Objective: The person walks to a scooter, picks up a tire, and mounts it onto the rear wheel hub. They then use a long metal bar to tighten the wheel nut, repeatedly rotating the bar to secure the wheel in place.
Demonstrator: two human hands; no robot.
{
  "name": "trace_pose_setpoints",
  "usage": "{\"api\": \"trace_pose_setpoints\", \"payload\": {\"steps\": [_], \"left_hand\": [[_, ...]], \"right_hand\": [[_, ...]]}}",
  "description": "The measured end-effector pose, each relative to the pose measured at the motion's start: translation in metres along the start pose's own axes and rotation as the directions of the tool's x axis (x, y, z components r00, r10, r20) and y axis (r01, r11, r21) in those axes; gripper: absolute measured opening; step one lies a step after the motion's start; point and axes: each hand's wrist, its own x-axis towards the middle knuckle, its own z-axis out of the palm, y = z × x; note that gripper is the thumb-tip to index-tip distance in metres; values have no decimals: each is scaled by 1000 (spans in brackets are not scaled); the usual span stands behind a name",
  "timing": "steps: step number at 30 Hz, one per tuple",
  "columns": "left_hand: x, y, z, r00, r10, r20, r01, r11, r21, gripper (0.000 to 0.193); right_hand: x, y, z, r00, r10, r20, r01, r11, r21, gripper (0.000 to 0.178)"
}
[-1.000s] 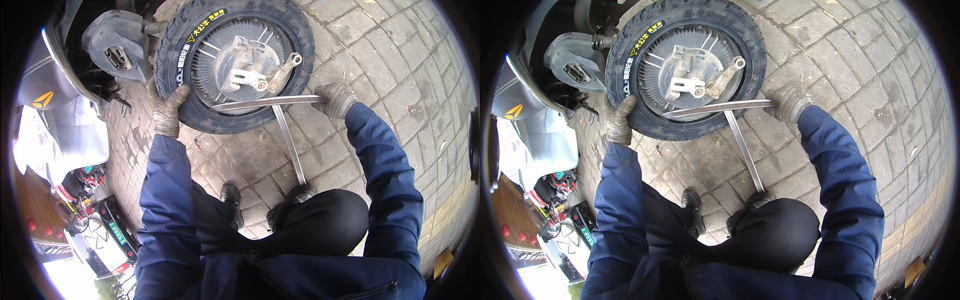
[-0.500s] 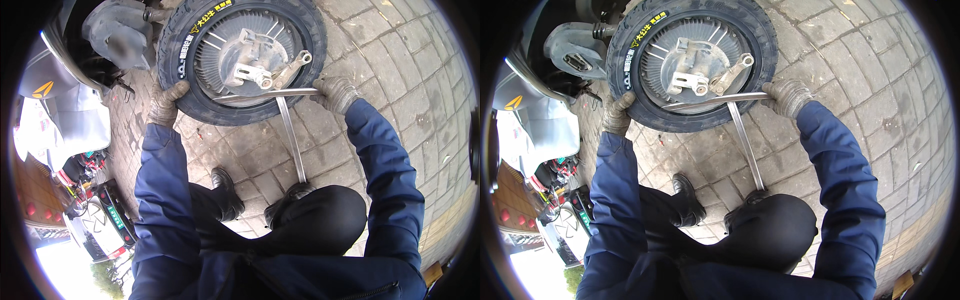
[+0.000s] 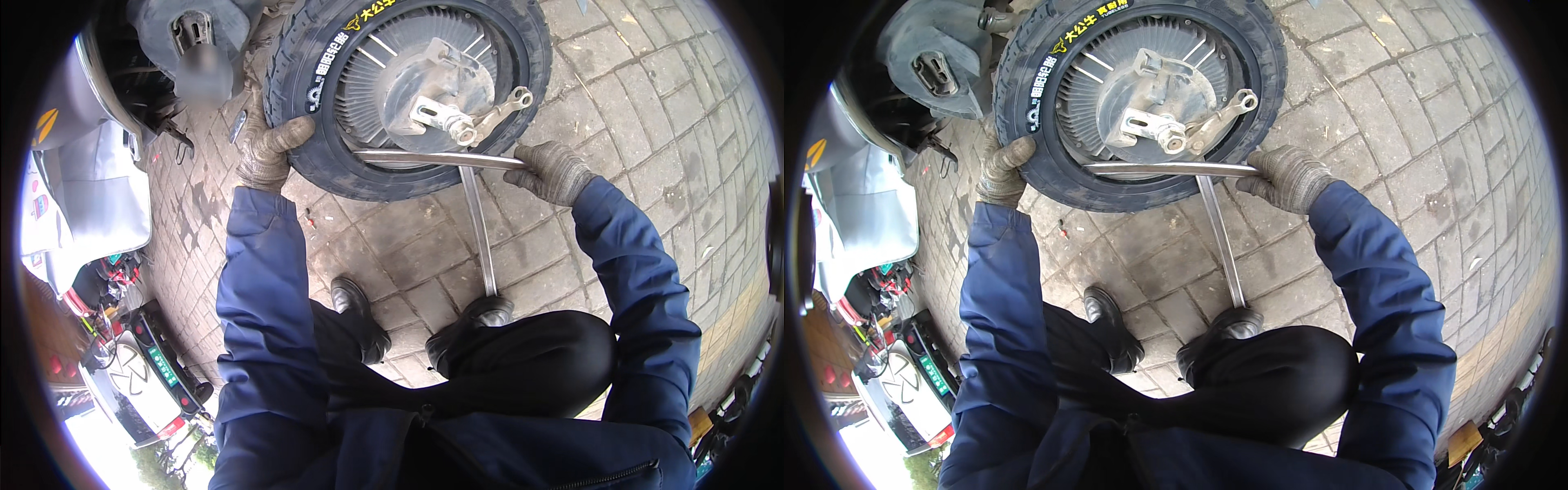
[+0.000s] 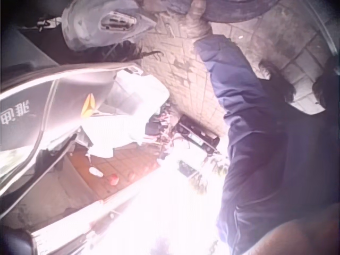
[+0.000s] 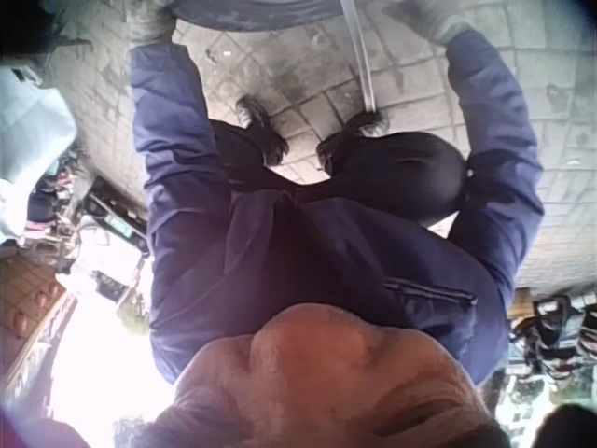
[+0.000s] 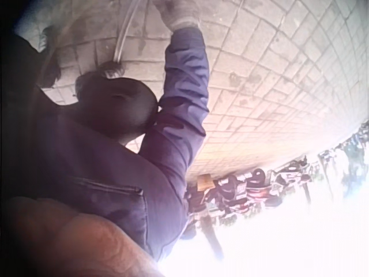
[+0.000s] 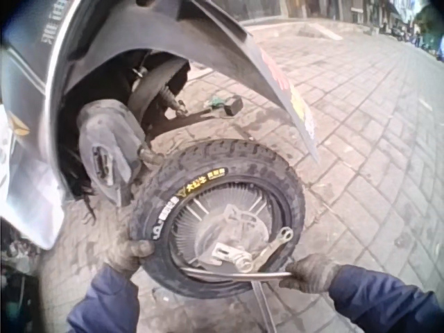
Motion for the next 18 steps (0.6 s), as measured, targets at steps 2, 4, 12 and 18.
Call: {"api": "trace_pose_setpoints", "payload": {"steps": [2, 4, 12, 18], "left_hand": [[1, -3, -2, 1000, 21, -1, -21, 1000, 21, 111], [1, -5, -4, 1000, -23, 1, 23, 1000, 17, 117], [5, -1, 4, 993, 4, -116, 10, 992, 125, 121], [5, 1, 13, 996, 13, -85, 4, 981, 196, 120]], "right_hand": [[-1, -10, -3, 1000, -21, 2, 21, 999, 34, 34], [-2, -22, -5, 999, 39, 18, -38, 998, -50, 35], [-37, -78, -18, 975, 217, 48, -211, 972, -104, 35], [-64, -141, -21, 939, 323, 115, -327, 945, 17, 23]]}}
